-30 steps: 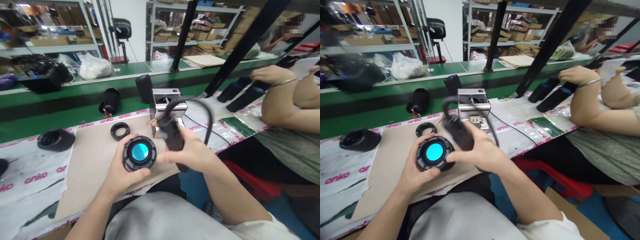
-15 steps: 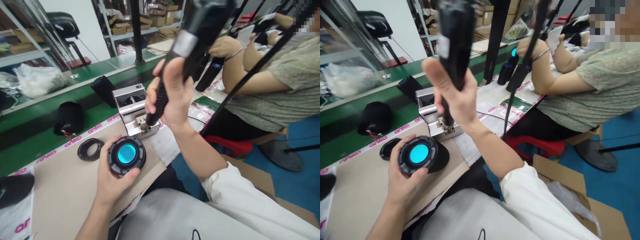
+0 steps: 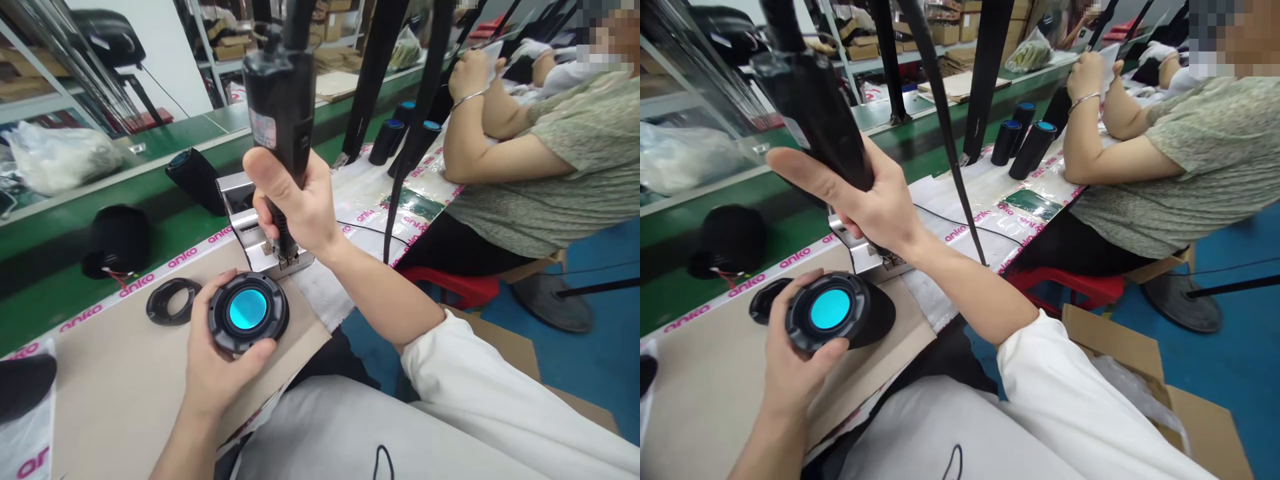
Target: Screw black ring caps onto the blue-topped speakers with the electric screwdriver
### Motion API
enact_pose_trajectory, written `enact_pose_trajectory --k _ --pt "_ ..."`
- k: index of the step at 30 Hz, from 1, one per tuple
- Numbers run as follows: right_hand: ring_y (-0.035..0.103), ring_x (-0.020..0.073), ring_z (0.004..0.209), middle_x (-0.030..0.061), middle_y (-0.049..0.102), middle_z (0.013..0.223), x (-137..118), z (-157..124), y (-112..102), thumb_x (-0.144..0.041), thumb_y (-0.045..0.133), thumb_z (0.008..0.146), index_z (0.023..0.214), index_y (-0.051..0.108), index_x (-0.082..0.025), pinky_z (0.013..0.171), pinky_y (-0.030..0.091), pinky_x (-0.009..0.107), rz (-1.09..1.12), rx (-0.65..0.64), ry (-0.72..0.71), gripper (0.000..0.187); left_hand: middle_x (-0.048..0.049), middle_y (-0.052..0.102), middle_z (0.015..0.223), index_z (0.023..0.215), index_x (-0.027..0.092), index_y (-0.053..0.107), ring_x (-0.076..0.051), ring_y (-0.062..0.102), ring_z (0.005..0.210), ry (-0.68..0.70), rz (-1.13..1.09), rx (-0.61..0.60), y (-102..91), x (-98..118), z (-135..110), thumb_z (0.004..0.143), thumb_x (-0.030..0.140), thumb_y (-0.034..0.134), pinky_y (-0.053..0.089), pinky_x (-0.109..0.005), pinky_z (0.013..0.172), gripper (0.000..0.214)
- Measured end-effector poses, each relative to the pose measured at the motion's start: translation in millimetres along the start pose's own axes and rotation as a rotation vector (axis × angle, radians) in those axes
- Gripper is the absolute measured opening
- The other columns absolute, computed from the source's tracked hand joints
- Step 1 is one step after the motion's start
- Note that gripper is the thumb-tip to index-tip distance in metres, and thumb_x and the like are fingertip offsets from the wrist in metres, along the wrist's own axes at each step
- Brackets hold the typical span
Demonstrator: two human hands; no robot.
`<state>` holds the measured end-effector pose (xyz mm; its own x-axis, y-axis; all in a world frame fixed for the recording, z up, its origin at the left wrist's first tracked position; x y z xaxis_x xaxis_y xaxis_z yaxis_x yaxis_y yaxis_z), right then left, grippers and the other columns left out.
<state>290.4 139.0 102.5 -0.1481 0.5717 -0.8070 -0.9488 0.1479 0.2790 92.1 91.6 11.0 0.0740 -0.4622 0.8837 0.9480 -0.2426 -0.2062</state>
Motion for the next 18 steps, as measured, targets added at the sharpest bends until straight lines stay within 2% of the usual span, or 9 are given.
enact_pose_trajectory --k 7,11,18 --pt "0.042 0.0076 0.034 -0.0112 0.049 0.051 3.2 -0.1 -2.1 -0.075 0.081 0.086 0.084 0.053 -0.024 0.030 0.027 0.022 0.085 -0.009 -0.032 0.058 -0.0118 0.073 0.143 0.143 0.023 0.063 -0.030 0.075 0.126 -0.019 -0.010 -0.005 -0.5 -0.9 -0.2 0.073 0.060 0.098 0.061 -0.037 0.103 0.087" --pt "0.043 0.0084 0.035 -0.0116 0.050 0.051 4.7 -0.2 -3.8 -0.071 0.083 0.087 0.086 0.053 -0.025 0.031 0.029 0.023 0.131 -0.020 -0.047 0.056 -0.0116 0.073 0.142 0.143 0.024 0.062 -0.029 0.076 0.125 -0.030 -0.021 -0.007 -0.2 -0.2 -0.1 0.074 0.061 0.098 0.061 -0.037 0.102 0.086" --pt "0.041 0.0076 0.034 -0.0114 0.047 0.050 6.6 -1.0 -0.2 -0.076 0.078 0.088 0.084 0.053 -0.025 0.032 0.026 0.022 0.091 -0.020 -0.033 0.058 -0.0116 0.072 0.143 0.144 0.024 0.062 -0.028 0.074 0.127 -0.022 -0.012 -0.015 -0.1 -1.5 0.3 0.073 0.061 0.098 0.059 -0.036 0.106 0.088"
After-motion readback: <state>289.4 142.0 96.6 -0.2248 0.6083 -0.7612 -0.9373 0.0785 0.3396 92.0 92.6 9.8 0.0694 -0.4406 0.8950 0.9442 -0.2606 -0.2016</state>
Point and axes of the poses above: each hand's wrist, its own z-axis towards the middle knuckle, its own y-axis out of the palm, x = y × z, the point moved 4 cm from there along z, towards the middle knuckle
